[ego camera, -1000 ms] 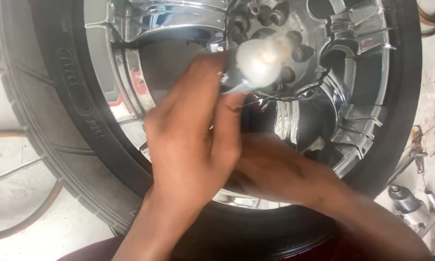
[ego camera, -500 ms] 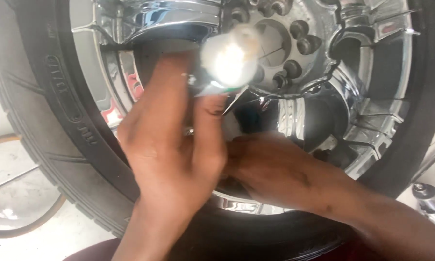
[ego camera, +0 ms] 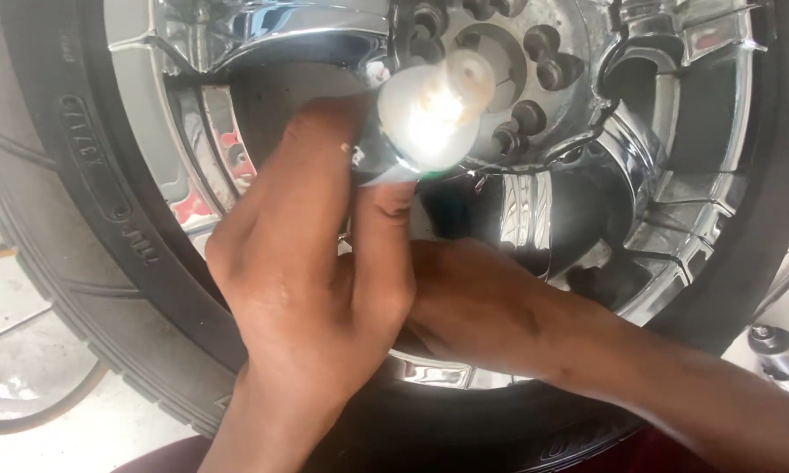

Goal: Cleaning a chrome wheel rim with polish and a rag.

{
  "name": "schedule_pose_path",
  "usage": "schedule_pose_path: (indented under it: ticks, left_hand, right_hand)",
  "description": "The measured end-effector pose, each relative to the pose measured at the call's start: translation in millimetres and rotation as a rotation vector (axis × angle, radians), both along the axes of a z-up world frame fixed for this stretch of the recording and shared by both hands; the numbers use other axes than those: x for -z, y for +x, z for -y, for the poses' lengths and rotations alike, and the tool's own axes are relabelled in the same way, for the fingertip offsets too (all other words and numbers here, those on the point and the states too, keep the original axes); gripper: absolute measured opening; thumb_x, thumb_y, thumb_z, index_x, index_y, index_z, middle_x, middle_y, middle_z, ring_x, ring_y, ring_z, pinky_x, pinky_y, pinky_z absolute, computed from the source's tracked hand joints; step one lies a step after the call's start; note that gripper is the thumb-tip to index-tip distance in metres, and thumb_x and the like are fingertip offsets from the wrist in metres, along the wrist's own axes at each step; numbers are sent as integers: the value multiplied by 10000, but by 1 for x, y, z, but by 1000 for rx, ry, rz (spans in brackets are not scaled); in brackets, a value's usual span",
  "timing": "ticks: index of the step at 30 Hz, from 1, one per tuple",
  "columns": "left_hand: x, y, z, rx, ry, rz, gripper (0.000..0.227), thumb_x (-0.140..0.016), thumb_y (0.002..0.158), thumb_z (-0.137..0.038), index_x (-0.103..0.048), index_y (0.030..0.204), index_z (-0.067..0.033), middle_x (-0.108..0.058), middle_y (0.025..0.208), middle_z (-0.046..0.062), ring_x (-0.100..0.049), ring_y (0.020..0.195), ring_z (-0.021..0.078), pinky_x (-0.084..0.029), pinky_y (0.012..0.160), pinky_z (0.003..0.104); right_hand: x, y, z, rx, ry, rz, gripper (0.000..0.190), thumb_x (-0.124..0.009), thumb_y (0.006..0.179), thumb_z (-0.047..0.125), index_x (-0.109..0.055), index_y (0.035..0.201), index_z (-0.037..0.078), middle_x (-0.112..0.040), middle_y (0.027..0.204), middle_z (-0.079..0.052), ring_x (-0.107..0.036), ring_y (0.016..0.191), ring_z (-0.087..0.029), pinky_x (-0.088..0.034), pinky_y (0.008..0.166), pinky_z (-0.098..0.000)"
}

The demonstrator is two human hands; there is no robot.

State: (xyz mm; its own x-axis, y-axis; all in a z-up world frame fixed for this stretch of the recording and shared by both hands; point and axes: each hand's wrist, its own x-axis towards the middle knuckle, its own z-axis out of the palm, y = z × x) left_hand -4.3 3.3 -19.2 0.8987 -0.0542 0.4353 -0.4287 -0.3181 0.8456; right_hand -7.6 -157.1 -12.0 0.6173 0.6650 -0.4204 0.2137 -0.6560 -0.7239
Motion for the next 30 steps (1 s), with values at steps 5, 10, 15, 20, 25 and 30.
schedule_pose_path:
  ticks: [5, 10, 15, 20, 25, 30]
  left_hand:
    - [0, 3, -1, -16, 7, -15, 203, -619, 1141, 26, -564, 1333, -10, -672, 1058, 101, -720, 901, 150, -568, 802, 228]
    - [-6, 4, 5, 18, -4, -31, 173, -631, 1121, 20, -577, 1283, -9, -664, 1034, 105, -712, 894, 168, -561, 792, 242]
    - [-2, 1, 4, -9, 73, -8, 129, -653, 1151, 15, -602, 1267, -9, -682, 1028, 94, -735, 869, 151, -562, 758, 250]
    - [-2, 3, 1, -22, 74, -30, 162, -620, 1159, 16, -583, 1315, -5, -687, 1096, 91, -731, 911, 138, -566, 800, 238]
    - [4, -1, 5, 41, 3, -21, 170, -638, 1132, 16, -576, 1289, -1, -672, 1072, 106, -734, 907, 143, -569, 784, 230]
    - [-3, -1, -1, -26, 36, -29, 180, -605, 1149, 34, -563, 1323, 10, -679, 1119, 121, -749, 989, 155, -598, 851, 239]
  right_hand:
    - [-11, -4, 7, -13, -9, -15, 244, -578, 933, 193, -673, 1109, 54, -721, 1100, -150, -691, 973, -361, -551, 773, -443]
    - [-2, 3, -5, 161, -115, -275, 249, -620, 940, 260, -678, 1060, 50, -748, 1028, -137, -696, 947, -320, -564, 763, -437]
    - [10, -11, 14, -28, -161, -50, 209, -616, 942, 205, -669, 1098, 77, -741, 1057, -132, -722, 933, -327, -562, 793, -422]
    - [10, -6, 6, 0, 54, 71, 216, -652, 903, 185, -678, 1075, 57, -744, 1056, -149, -713, 920, -370, -559, 738, -458]
    - [10, -7, 6, 218, -116, -271, 255, -648, 913, 286, -663, 1030, 60, -739, 969, -109, -723, 899, -311, -561, 720, -425]
    - [5, -8, 10, 25, -55, 60, 246, -561, 960, 233, -662, 1124, 79, -733, 1099, -142, -707, 954, -370, -550, 750, -466]
